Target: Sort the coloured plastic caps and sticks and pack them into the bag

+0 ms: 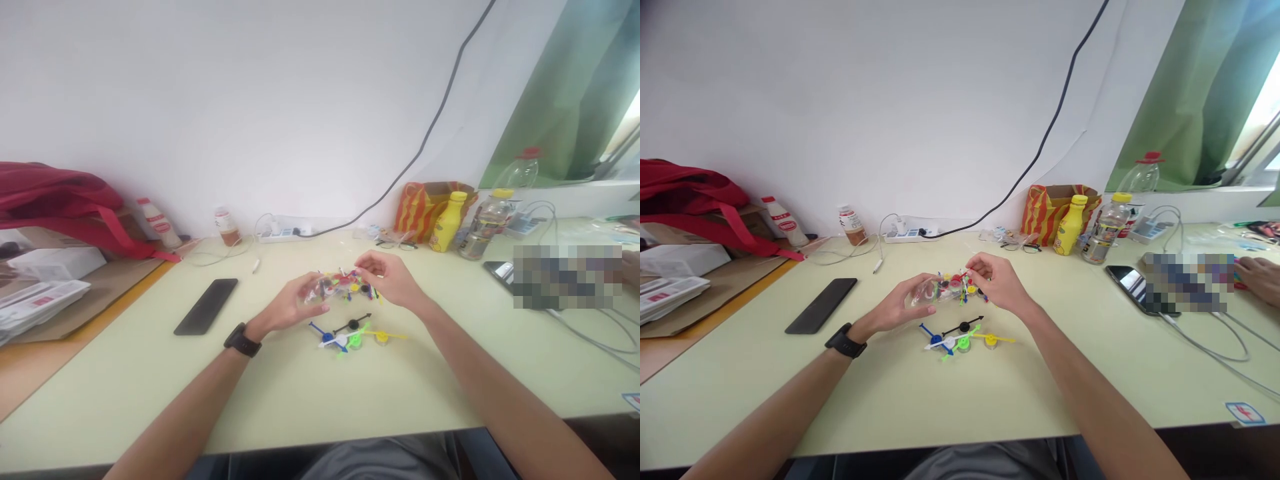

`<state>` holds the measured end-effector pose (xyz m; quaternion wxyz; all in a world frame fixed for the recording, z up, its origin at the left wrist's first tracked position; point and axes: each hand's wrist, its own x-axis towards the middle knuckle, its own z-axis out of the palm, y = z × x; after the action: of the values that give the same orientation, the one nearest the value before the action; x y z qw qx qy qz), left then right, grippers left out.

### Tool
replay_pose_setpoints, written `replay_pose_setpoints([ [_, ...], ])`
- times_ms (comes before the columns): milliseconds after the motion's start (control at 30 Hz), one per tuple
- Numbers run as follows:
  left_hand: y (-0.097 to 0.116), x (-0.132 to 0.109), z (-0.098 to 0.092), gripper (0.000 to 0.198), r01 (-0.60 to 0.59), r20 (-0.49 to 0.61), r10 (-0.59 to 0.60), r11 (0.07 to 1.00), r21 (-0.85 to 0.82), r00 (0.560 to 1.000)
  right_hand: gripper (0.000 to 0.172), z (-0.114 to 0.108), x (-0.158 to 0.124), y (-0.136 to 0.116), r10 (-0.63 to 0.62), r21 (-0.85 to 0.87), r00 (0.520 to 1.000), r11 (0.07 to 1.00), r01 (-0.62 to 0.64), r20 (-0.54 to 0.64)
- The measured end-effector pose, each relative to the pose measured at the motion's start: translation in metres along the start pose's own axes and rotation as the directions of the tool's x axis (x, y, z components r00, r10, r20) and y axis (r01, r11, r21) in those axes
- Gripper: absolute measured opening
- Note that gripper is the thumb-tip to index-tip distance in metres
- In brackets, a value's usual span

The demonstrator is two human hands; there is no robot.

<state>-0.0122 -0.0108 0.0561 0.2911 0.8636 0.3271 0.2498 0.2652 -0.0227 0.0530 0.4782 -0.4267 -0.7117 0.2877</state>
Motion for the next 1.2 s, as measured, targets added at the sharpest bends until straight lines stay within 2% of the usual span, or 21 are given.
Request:
replay_pose_setpoints([
  [167,0.006,0.0,-0.001,0.054,0.011,0.012,-0.01,0.998,-0.068,1.0,0.018,0.002,-0.002,-0.01,-0.07,-0.058,0.997,0.996,0.068,-0.033],
  [400,0.009,0.0,0.0,0.054,0.013,0.042,-0.009,0.997,-0.08,0.999,0.016,0.007,-0.004,-0.015,-0.062,-0.063,0.996,0.996,0.058,-0.064],
  [667,0.007,-0.001,0.003,0.058,0.033,0.056,-0.026,0.991,-0.13,0.998,0.014,0.026,-0.01,-0.017,-0.067,-0.061,0.989,0.996,0.059,-0.129],
  [767,0.011,0.0,0.003,0.053,0.019,0.076,-0.003,0.979,-0.205,0.997,0.014,0.029,-0.011,-0.017,-0.097,-0.108,0.984,0.991,0.082,-0.148],
  [867,0.016,0.002,0.004,0.044,0.055,0.093,-0.024,0.939,-0.34,0.995,0.015,0.028,-0.011,-0.02,-0.159,-0.136,0.974,0.981,0.138,-0.16],
  [933,0.017,0.003,0.004,0.039,0.105,0.112,-0.064,0.907,-0.408,0.992,0.017,0.025,-0.012,-0.022,-0.208,-0.143,0.968,0.972,0.188,-0.139],
  [1033,0.014,0.004,0.004,0.045,0.19,0.143,-0.137,0.862,-0.47,0.98,0.021,0.022,-0.014,-0.024,-0.256,-0.162,0.966,0.955,0.247,-0.036],
  [1133,0.012,0.003,0.002,0.054,0.245,0.185,-0.172,0.82,-0.517,0.968,0.028,0.021,-0.015,-0.024,-0.251,-0.172,0.967,0.951,0.256,0.051],
  [1200,0.015,0.002,-0.001,0.061,0.282,0.251,-0.165,0.784,-0.553,0.954,0.026,0.02,-0.014,-0.022,-0.237,-0.156,0.969,0.957,0.246,0.073],
])
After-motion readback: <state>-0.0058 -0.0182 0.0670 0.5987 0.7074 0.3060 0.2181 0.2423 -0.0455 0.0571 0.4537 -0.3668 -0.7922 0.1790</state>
